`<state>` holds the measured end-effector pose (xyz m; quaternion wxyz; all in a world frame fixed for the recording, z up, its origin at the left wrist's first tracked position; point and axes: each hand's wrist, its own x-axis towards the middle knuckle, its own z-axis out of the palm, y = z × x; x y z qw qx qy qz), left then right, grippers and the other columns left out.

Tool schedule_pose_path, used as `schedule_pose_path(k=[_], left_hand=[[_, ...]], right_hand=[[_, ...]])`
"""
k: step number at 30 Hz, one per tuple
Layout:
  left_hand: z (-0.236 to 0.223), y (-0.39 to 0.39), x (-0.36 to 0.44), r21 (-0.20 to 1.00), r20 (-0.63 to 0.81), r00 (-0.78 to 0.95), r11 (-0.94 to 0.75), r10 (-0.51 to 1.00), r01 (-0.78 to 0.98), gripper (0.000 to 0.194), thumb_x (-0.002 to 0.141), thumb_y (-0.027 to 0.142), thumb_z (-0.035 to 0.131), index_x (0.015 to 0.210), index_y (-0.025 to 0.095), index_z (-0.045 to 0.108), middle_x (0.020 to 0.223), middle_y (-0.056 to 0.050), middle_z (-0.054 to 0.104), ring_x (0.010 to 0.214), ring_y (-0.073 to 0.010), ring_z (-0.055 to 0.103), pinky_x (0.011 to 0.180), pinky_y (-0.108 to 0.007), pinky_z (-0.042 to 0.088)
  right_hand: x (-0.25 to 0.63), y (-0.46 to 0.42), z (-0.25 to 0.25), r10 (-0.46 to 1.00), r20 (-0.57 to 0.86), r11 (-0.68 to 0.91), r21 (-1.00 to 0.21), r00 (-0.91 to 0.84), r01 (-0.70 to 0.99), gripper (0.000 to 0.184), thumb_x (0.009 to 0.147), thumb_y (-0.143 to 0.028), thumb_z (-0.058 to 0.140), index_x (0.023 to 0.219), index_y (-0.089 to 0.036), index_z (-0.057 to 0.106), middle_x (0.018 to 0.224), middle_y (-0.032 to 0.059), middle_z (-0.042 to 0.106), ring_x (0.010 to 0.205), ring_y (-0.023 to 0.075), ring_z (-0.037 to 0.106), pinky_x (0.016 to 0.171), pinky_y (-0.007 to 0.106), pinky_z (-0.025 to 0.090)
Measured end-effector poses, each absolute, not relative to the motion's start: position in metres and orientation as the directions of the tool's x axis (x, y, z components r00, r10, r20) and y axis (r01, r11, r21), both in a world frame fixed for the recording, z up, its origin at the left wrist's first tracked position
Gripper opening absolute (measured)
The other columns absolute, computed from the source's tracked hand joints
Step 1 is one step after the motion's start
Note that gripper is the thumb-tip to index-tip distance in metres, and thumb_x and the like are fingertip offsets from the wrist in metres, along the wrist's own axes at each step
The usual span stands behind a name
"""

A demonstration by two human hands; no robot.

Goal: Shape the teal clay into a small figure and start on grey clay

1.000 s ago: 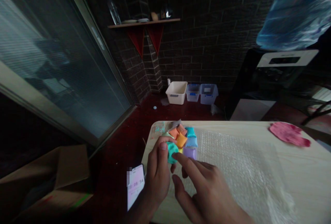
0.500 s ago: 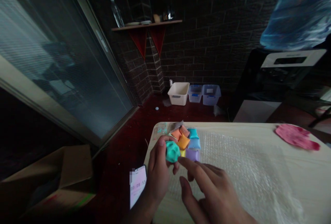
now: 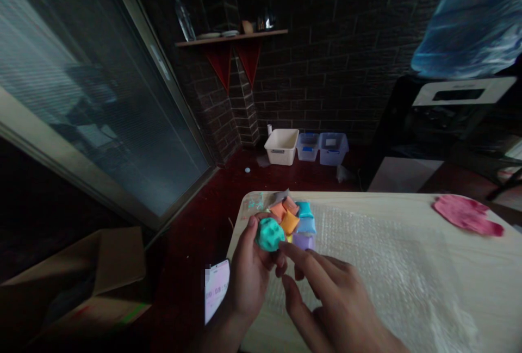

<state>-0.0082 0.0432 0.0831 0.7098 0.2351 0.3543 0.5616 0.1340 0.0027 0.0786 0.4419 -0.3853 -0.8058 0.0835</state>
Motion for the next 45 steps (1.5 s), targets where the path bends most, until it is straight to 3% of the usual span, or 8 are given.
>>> schedule_pose_path(k=[9, 20, 30, 36, 41, 45], left_hand=[[0.084, 0.04, -0.007, 0.755, -0.168, 0.133, 0.215, 0.977, -0.62, 0.034, 0.089, 0.05, 0.073, 0.101, 0.018, 0.07, 0.083, -0.003, 0.072, 0.061, -0.013, 0.057, 0.059, -0.025, 0.044], [0.082, 0.037, -0.011, 0.703, -0.133, 0.178, 0.22, 0.975, -0.676, 0.034, 0.076, 0.038, 0.084, 0.104, 0.022, 0.071, 0.099, -0.005, 0.073, 0.088, -0.0213, 0.068, 0.083, -0.033, 0.054], [0.081, 0.033, -0.01, 0.701, -0.132, 0.157, 0.204, 0.979, -0.684, 0.034, 0.081, 0.042, 0.077, 0.107, 0.023, 0.069, 0.113, -0.007, 0.074, 0.103, -0.0275, 0.069, 0.089, -0.038, 0.053], [0.084, 0.037, -0.009, 0.665, -0.153, 0.161, 0.222, 0.975, -0.713, 0.031, 0.08, 0.037, 0.076, 0.107, 0.022, 0.071, 0.108, -0.006, 0.075, 0.09, -0.0228, 0.069, 0.078, -0.033, 0.053], [0.088, 0.047, -0.011, 0.599, -0.247, 0.234, 0.338, 0.94, -0.726, 0.029, 0.086, 0.044, 0.07, 0.094, 0.016, 0.073, 0.075, -0.005, 0.07, 0.06, -0.0138, 0.057, 0.059, -0.025, 0.046], [0.087, 0.051, -0.01, 0.564, -0.267, 0.3, 0.402, 0.916, -0.722, 0.036, 0.094, 0.048, 0.061, 0.089, 0.015, 0.074, 0.065, -0.005, 0.067, 0.053, -0.0124, 0.053, 0.057, -0.024, 0.045]], right_hand=[[0.135, 0.005, 0.076, 0.728, 0.58, 0.663, -0.457, -0.367, 0.593, 0.042, 0.096, -0.013, 0.052, 0.137, -0.02, 0.05, 0.088, 0.006, 0.074, 0.065, 0.0226, 0.071, 0.058, 0.036, 0.058], [0.136, 0.003, 0.075, 0.664, 0.633, 0.711, -0.369, -0.398, 0.599, 0.041, 0.096, -0.012, 0.051, 0.138, -0.014, 0.052, 0.086, 0.007, 0.073, 0.063, 0.0216, 0.067, 0.056, 0.034, 0.054], [0.135, 0.005, 0.073, 0.685, 0.614, 0.69, -0.376, -0.391, 0.618, 0.04, 0.097, -0.014, 0.05, 0.137, -0.015, 0.053, 0.086, 0.0068, 0.073, 0.063, 0.0212, 0.067, 0.057, 0.033, 0.053], [0.135, 0.005, 0.072, 0.682, 0.618, 0.691, -0.366, -0.393, 0.624, 0.042, 0.097, -0.014, 0.051, 0.139, -0.015, 0.053, 0.085, 0.0068, 0.073, 0.063, 0.0209, 0.067, 0.056, 0.032, 0.054], [0.142, 0.006, 0.073, 0.654, 0.682, 0.72, -0.429, -0.328, 0.546, 0.047, 0.096, -0.01, 0.051, 0.142, -0.018, 0.051, 0.084, 0.0046, 0.073, 0.067, 0.0204, 0.07, 0.061, 0.032, 0.058], [0.151, 0.009, 0.074, 0.709, 0.668, 0.669, -0.537, -0.225, 0.515, 0.043, 0.097, -0.012, 0.054, 0.139, -0.02, 0.054, 0.079, 0.0006, 0.068, 0.058, 0.0151, 0.063, 0.057, 0.027, 0.056]])
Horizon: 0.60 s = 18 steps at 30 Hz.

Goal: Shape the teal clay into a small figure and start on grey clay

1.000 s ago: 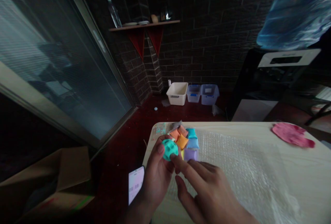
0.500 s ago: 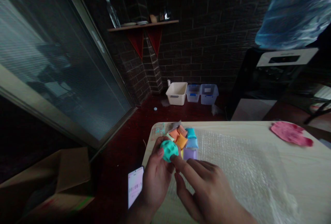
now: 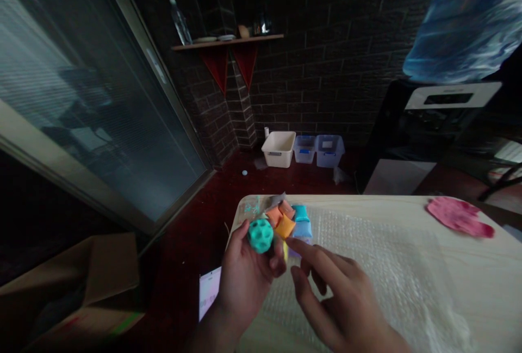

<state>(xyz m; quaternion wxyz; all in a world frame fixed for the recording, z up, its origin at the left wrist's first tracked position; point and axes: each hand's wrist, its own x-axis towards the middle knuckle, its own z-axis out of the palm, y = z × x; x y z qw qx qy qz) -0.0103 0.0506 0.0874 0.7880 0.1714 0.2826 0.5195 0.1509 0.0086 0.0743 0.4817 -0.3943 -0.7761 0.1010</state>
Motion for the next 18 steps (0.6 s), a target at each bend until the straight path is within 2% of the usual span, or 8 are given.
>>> schedule_pose_path(k=[5, 11, 14, 18], left_hand=[[0.085, 0.049, -0.004, 0.489, -0.351, 0.301, 0.448, 0.887, -0.748, 0.033, 0.095, 0.045, 0.061, 0.088, 0.016, 0.075, 0.071, -0.005, 0.069, 0.057, -0.0128, 0.058, 0.057, -0.024, 0.046], [0.089, 0.042, -0.001, 0.491, -0.317, 0.349, 0.467, 0.882, -0.735, 0.03, 0.088, 0.045, 0.069, 0.088, 0.015, 0.078, 0.069, -0.002, 0.064, 0.057, -0.0131, 0.054, 0.057, -0.027, 0.048], [0.091, 0.041, -0.003, 0.519, -0.282, 0.355, 0.453, 0.891, -0.725, 0.026, 0.085, 0.039, 0.072, 0.094, 0.016, 0.079, 0.075, -0.003, 0.067, 0.061, -0.0139, 0.057, 0.06, -0.027, 0.05], [0.091, 0.042, -0.007, 0.532, -0.258, 0.336, 0.424, 0.906, -0.733, 0.023, 0.086, 0.035, 0.071, 0.098, 0.017, 0.078, 0.086, -0.006, 0.072, 0.075, -0.017, 0.064, 0.07, -0.027, 0.053]], right_hand=[[0.154, 0.011, 0.078, 0.744, 0.639, 0.64, -0.598, -0.195, 0.482, 0.039, 0.096, -0.013, 0.056, 0.134, -0.022, 0.06, 0.081, 0.0004, 0.07, 0.059, 0.0136, 0.063, 0.057, 0.025, 0.055], [0.153, 0.008, 0.084, 0.701, 0.677, 0.692, -0.568, -0.225, 0.445, 0.046, 0.092, -0.009, 0.057, 0.137, -0.022, 0.058, 0.097, 0.0055, 0.079, 0.067, 0.0157, 0.069, 0.056, 0.026, 0.055], [0.152, 0.006, 0.085, 0.672, 0.701, 0.713, -0.526, -0.239, 0.464, 0.045, 0.093, -0.008, 0.055, 0.136, -0.021, 0.058, 0.1, 0.0072, 0.079, 0.071, 0.0173, 0.072, 0.058, 0.027, 0.057], [0.15, 0.004, 0.084, 0.635, 0.707, 0.737, -0.433, -0.312, 0.519, 0.042, 0.093, -0.008, 0.055, 0.134, -0.019, 0.059, 0.089, 0.0058, 0.076, 0.07, 0.0208, 0.072, 0.062, 0.033, 0.061]])
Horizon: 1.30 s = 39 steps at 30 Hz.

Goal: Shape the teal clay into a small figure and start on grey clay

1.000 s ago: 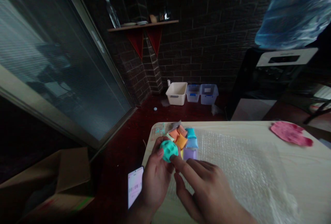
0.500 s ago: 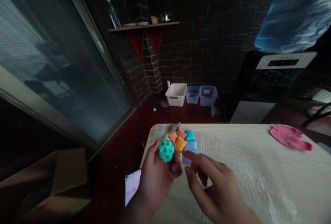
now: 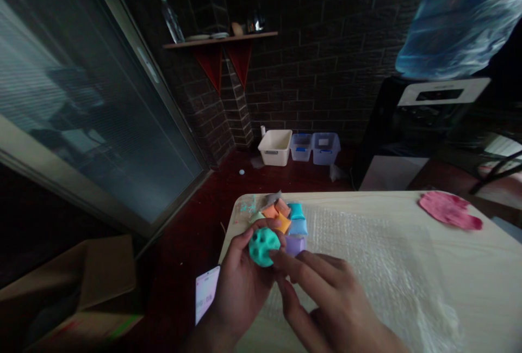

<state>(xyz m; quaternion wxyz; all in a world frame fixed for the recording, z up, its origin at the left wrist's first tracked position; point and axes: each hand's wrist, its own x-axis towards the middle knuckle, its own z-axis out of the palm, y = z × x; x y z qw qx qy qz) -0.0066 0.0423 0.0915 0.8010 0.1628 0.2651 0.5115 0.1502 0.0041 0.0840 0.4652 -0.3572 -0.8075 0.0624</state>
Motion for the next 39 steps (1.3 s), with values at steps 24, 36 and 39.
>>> schedule_pose_path(k=[24, 36, 39], left_hand=[[0.072, 0.044, -0.017, 0.931, 0.35, 0.158, -0.323, 0.923, -0.172, 0.043, 0.086, 0.017, 0.081, 0.127, 0.029, 0.074, 0.142, -0.007, 0.065, 0.134, -0.027, 0.061, 0.116, -0.037, 0.05], [0.071, 0.043, -0.015, 0.923, 0.378, 0.175, -0.357, 0.909, -0.141, 0.057, 0.087, 0.02, 0.082, 0.139, 0.031, 0.062, 0.144, -0.008, 0.063, 0.134, -0.0264, 0.061, 0.115, -0.038, 0.05], [0.071, 0.045, -0.017, 0.93, 0.357, 0.201, -0.328, 0.912, -0.165, 0.046, 0.09, 0.024, 0.079, 0.134, 0.028, 0.066, 0.144, -0.009, 0.06, 0.134, -0.029, 0.06, 0.114, -0.04, 0.05]], right_hand=[[0.155, 0.023, 0.069, 0.95, 0.3, 0.282, -0.943, -0.082, -0.179, 0.045, 0.096, -0.032, 0.074, 0.14, -0.033, 0.064, 0.126, 0.008, 0.074, 0.109, 0.0249, 0.071, 0.096, 0.043, 0.058], [0.154, 0.03, 0.068, 0.966, 0.217, 0.13, -0.878, -0.142, -0.461, 0.035, 0.089, -0.025, 0.083, 0.121, -0.033, 0.073, 0.115, 0.0019, 0.08, 0.104, 0.0169, 0.074, 0.095, 0.03, 0.057], [0.155, 0.03, 0.068, 0.961, 0.239, 0.14, -0.856, -0.141, -0.498, 0.032, 0.089, -0.023, 0.082, 0.119, -0.032, 0.074, 0.117, 0.0011, 0.079, 0.105, 0.0151, 0.073, 0.095, 0.027, 0.056]])
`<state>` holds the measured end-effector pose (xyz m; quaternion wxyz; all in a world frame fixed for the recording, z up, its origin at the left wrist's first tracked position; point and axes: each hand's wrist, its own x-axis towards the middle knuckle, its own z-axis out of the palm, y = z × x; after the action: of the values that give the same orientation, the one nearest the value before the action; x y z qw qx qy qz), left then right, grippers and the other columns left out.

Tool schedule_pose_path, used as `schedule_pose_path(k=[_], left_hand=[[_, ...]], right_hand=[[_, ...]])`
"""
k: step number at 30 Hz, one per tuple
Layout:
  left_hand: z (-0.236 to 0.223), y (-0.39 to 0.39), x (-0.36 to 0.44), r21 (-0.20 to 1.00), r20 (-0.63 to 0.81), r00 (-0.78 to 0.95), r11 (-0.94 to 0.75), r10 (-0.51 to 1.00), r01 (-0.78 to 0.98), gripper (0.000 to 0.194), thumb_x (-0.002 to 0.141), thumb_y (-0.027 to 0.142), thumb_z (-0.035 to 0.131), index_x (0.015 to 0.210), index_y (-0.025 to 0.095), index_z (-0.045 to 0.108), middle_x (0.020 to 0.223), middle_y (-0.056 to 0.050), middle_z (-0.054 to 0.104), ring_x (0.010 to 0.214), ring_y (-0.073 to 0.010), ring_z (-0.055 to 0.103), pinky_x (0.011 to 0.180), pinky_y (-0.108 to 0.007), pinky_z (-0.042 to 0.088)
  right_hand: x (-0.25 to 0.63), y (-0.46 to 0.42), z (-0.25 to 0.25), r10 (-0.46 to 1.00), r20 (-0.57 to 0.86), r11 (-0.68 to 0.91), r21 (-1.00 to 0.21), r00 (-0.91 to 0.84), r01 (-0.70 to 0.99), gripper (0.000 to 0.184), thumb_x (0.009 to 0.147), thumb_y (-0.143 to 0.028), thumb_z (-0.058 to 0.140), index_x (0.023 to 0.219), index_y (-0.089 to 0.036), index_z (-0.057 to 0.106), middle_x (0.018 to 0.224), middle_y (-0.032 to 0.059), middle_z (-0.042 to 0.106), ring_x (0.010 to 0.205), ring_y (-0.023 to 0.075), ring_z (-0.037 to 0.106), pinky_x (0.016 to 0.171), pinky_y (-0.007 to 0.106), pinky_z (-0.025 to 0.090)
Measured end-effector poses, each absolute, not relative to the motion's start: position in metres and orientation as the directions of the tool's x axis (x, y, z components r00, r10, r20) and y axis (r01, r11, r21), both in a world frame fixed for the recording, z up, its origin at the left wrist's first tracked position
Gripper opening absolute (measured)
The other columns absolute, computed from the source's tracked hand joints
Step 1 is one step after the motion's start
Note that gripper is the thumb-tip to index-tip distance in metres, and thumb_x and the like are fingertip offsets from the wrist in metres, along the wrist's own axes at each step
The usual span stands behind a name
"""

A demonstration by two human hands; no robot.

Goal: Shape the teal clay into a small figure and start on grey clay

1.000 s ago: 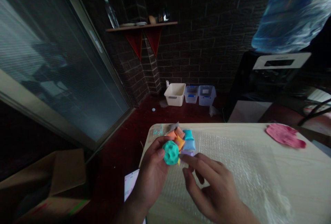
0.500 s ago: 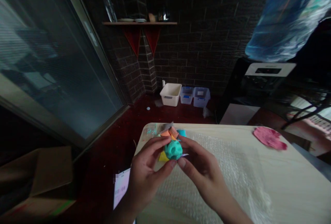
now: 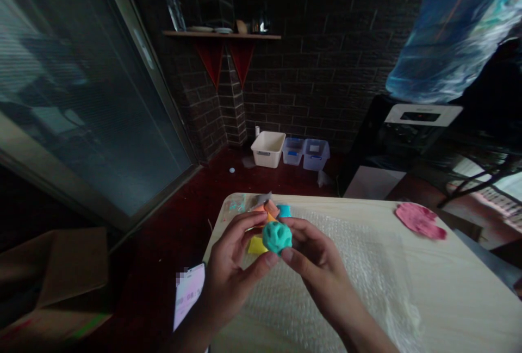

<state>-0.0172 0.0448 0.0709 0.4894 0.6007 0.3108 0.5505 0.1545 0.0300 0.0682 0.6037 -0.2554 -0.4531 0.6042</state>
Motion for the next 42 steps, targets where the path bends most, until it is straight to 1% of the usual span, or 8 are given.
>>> schedule_pose_path(k=[4, 13, 17, 22, 29, 35, 37, 42], left_hand=[[0.07, 0.048, -0.017, 0.929, 0.347, 0.201, -0.306, 0.916, -0.209, 0.033, 0.092, 0.027, 0.076, 0.125, 0.027, 0.072, 0.142, -0.009, 0.059, 0.136, -0.031, 0.058, 0.114, -0.04, 0.05], [0.071, 0.048, -0.017, 0.942, 0.242, 0.258, -0.163, 0.935, -0.295, 0.04, 0.09, 0.025, 0.08, 0.129, 0.026, 0.07, 0.137, -0.009, 0.069, 0.124, -0.0263, 0.068, 0.106, -0.035, 0.056], [0.071, 0.046, -0.017, 0.94, 0.222, 0.237, -0.143, 0.946, -0.309, 0.043, 0.088, 0.023, 0.081, 0.129, 0.025, 0.07, 0.14, -0.01, 0.068, 0.126, -0.0268, 0.068, 0.107, -0.035, 0.056], [0.07, 0.045, -0.017, 0.946, 0.21, 0.205, -0.146, 0.956, -0.288, 0.044, 0.088, 0.022, 0.081, 0.13, 0.025, 0.069, 0.15, -0.011, 0.062, 0.131, -0.0298, 0.065, 0.111, -0.039, 0.055], [0.071, 0.042, -0.014, 0.961, 0.249, 0.213, -0.214, 0.945, -0.175, 0.043, 0.09, 0.019, 0.078, 0.131, 0.028, 0.068, 0.144, -0.008, 0.066, 0.131, -0.0276, 0.065, 0.116, -0.042, 0.051], [0.072, 0.043, -0.015, 0.934, 0.335, 0.219, -0.293, 0.916, -0.203, 0.044, 0.092, 0.019, 0.075, 0.135, 0.026, 0.065, 0.149, -0.01, 0.061, 0.139, -0.0296, 0.058, 0.119, -0.043, 0.047], [0.073, 0.044, -0.017, 0.928, 0.338, 0.201, -0.29, 0.92, -0.232, 0.042, 0.093, 0.022, 0.074, 0.134, 0.025, 0.064, 0.147, -0.011, 0.062, 0.138, -0.0295, 0.059, 0.116, -0.041, 0.049], [0.071, 0.047, -0.019, 0.961, 0.204, 0.181, -0.162, 0.962, -0.223, 0.029, 0.092, 0.029, 0.077, 0.119, 0.022, 0.067, 0.119, -0.009, 0.072, 0.106, -0.0215, 0.073, 0.09, -0.029, 0.058]], right_hand=[[0.155, 0.03, 0.069, 0.958, 0.238, 0.128, -0.853, -0.159, -0.506, 0.034, 0.09, -0.018, 0.081, 0.118, -0.034, 0.072, 0.118, 0.0007, 0.078, 0.104, 0.0145, 0.073, 0.09, 0.026, 0.058], [0.154, 0.031, 0.068, 0.931, 0.349, 0.277, -0.867, -0.109, -0.414, 0.036, 0.092, -0.014, 0.076, 0.119, -0.036, 0.074, 0.123, 0.0011, 0.074, 0.116, 0.0181, 0.069, 0.103, 0.033, 0.055], [0.156, 0.03, 0.063, 0.937, 0.338, 0.288, -0.893, -0.09, -0.346, 0.04, 0.094, -0.018, 0.075, 0.128, -0.037, 0.071, 0.138, 0.0033, 0.069, 0.129, 0.0219, 0.063, 0.112, 0.038, 0.051], [0.16, 0.029, 0.062, 0.958, 0.264, 0.207, -0.906, -0.111, -0.37, 0.044, 0.095, -0.033, 0.074, 0.138, -0.038, 0.065, 0.147, 0.0053, 0.064, 0.124, 0.0249, 0.066, 0.105, 0.042, 0.055], [0.155, 0.033, 0.064, 0.974, 0.186, 0.126, -0.921, -0.132, -0.367, 0.043, 0.088, -0.033, 0.083, 0.129, -0.036, 0.07, 0.125, 0.0044, 0.074, 0.106, 0.023, 0.071, 0.096, 0.042, 0.058], [0.156, 0.034, 0.061, 0.98, 0.16, 0.102, -0.913, -0.116, -0.395, 0.039, 0.087, -0.032, 0.083, 0.124, -0.033, 0.071, 0.118, 0.004, 0.075, 0.11, 0.0237, 0.069, 0.102, 0.043, 0.053], [0.157, 0.034, 0.061, 0.981, 0.151, 0.081, -0.893, -0.125, -0.443, 0.039, 0.087, -0.033, 0.083, 0.124, -0.033, 0.071, 0.122, 0.0045, 0.075, 0.115, 0.025, 0.068, 0.104, 0.043, 0.051], [0.158, 0.034, 0.059, 0.977, 0.169, 0.082, -0.865, -0.133, -0.495, 0.037, 0.086, -0.033, 0.082, 0.121, -0.031, 0.07, 0.126, 0.0054, 0.073, 0.117, 0.0252, 0.066, 0.1, 0.04, 0.051]])
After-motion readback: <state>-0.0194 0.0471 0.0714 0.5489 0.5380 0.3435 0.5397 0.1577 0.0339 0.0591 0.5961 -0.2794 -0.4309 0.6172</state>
